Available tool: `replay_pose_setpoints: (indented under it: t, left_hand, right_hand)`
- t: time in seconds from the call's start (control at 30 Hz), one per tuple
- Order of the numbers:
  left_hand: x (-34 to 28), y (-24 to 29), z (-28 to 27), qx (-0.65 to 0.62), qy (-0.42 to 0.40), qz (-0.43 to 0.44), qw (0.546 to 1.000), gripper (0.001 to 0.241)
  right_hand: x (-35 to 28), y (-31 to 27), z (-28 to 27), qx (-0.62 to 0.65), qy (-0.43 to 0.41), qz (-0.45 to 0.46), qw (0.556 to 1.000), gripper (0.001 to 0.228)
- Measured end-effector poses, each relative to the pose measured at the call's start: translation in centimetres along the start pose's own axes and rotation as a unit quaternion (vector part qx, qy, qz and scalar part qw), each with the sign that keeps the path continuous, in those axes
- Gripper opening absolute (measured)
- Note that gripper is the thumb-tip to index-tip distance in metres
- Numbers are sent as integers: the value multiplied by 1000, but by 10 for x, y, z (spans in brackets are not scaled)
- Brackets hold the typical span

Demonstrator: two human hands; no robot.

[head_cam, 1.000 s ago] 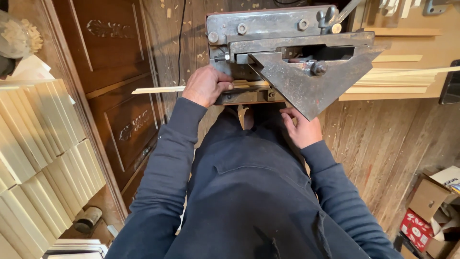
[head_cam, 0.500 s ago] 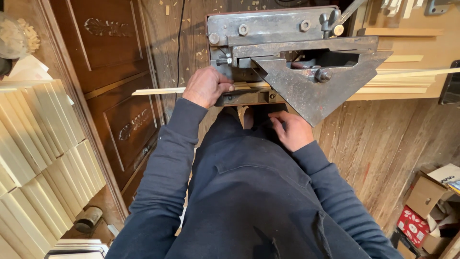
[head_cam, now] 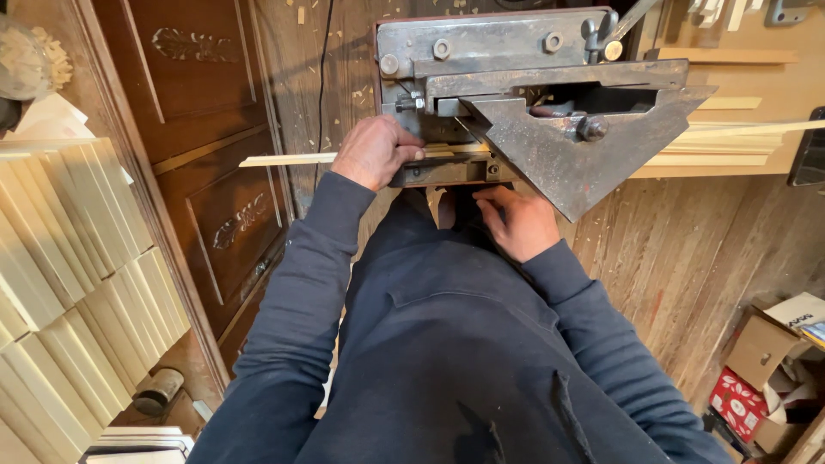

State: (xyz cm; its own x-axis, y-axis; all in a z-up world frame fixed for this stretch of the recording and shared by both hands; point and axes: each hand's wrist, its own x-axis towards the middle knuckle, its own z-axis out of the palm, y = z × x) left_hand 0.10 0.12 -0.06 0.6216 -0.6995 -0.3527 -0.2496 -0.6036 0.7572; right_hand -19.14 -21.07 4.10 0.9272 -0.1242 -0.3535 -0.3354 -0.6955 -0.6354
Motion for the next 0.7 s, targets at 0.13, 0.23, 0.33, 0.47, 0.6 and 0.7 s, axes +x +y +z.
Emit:
replay_pose_setpoints:
  t: [0.13,0.23,0.33,0.47,0.6,0.7]
  left_hand:
    - [1,-2,2,4,1,10,1000,20]
    - [2,-1,1,3,-3,12,1000,20]
    - [2,1,-1,8,-12,-11,1000,21]
    - [4,5,-2,11,-15,-14,1000,20]
    - [5,6,-1,20,-14,5,1000,21]
    - [6,8,-1,22,-31,-5,999,21]
  right_hand:
    - [-8,15,2,-7,-2,15,1000,18]
    - [-22,44,2,24,22,-32,999,16]
    - [-35,94,3,66,105,151,981,21]
    - [-33,172,-1,281,315,98,901,11]
    - [0,142,-48,507,329,300,738,27]
    - [11,171,-48,618,247,281,691,37]
